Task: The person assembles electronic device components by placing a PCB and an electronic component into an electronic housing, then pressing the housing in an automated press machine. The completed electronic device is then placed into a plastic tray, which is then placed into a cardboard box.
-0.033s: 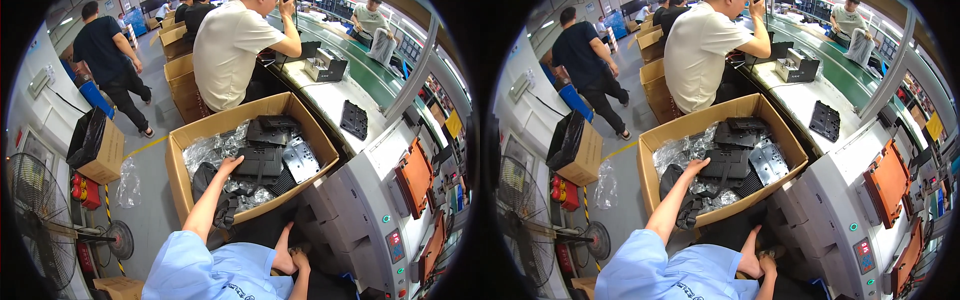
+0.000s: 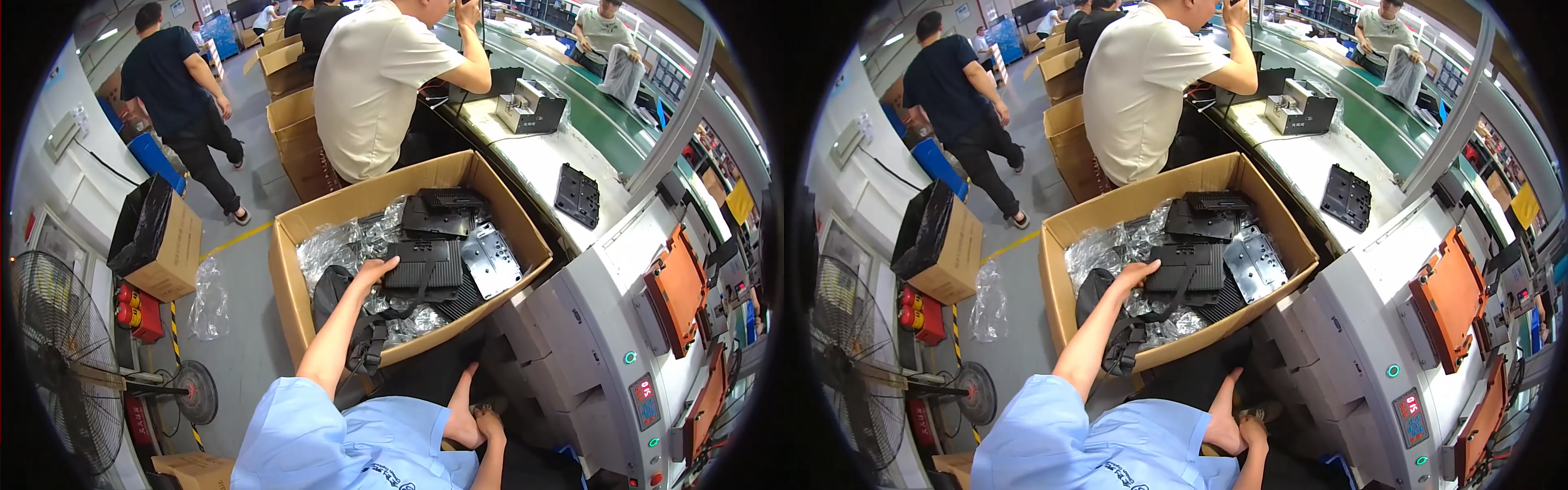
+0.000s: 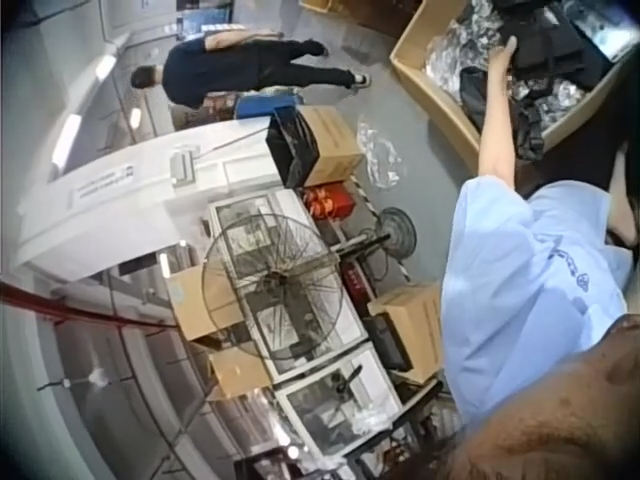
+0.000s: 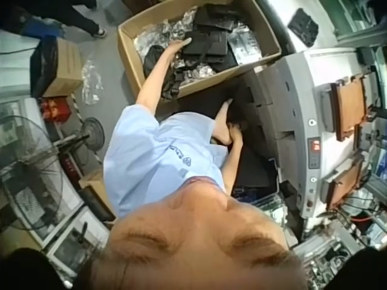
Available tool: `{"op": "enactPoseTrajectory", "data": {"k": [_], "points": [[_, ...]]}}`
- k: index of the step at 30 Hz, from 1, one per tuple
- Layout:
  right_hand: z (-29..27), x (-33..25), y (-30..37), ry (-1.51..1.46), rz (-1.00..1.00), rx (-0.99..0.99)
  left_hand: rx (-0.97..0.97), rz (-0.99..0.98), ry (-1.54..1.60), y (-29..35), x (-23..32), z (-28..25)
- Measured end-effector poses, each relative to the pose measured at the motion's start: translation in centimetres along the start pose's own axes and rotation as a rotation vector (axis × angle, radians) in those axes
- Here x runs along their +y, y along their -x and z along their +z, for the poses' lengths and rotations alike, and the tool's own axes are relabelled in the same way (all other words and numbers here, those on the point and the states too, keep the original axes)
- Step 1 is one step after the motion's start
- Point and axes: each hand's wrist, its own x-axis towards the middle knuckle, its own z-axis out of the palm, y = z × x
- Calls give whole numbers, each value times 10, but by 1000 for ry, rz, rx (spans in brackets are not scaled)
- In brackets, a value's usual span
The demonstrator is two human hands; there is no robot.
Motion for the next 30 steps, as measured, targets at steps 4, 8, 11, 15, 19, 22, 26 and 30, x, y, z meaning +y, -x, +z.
{"op": "enactPoseTrajectory", "data": {"k": [4, 8, 11, 15, 19, 22, 26, 30], "points": [[5, 8, -5, -9, -16, 3, -92, -23, 172, 41, 43, 25], [10, 11, -11, -11, -13, 24, -153, 106, 387, 50, 63, 46], [6, 5, -5, -11, -3, 37, -3, 328, 407, 55, 82, 36], [6, 0, 5, 6, -41, 101, 175, 452, 495, 81, 110, 8], [13, 4, 8, 115, -54, 302, 105, 451, 890, 87, 110, -12], [12, 1, 13, 222, -83, 499, 24, 333, 1203, 81, 95, -10], [-4, 1, 16, 253, -6, 659, -221, 269, 1484, 94, 98, 28], [-3, 26, 4, 398, -94, 698, -304, 86, 1611, 88, 82, 65]]}}
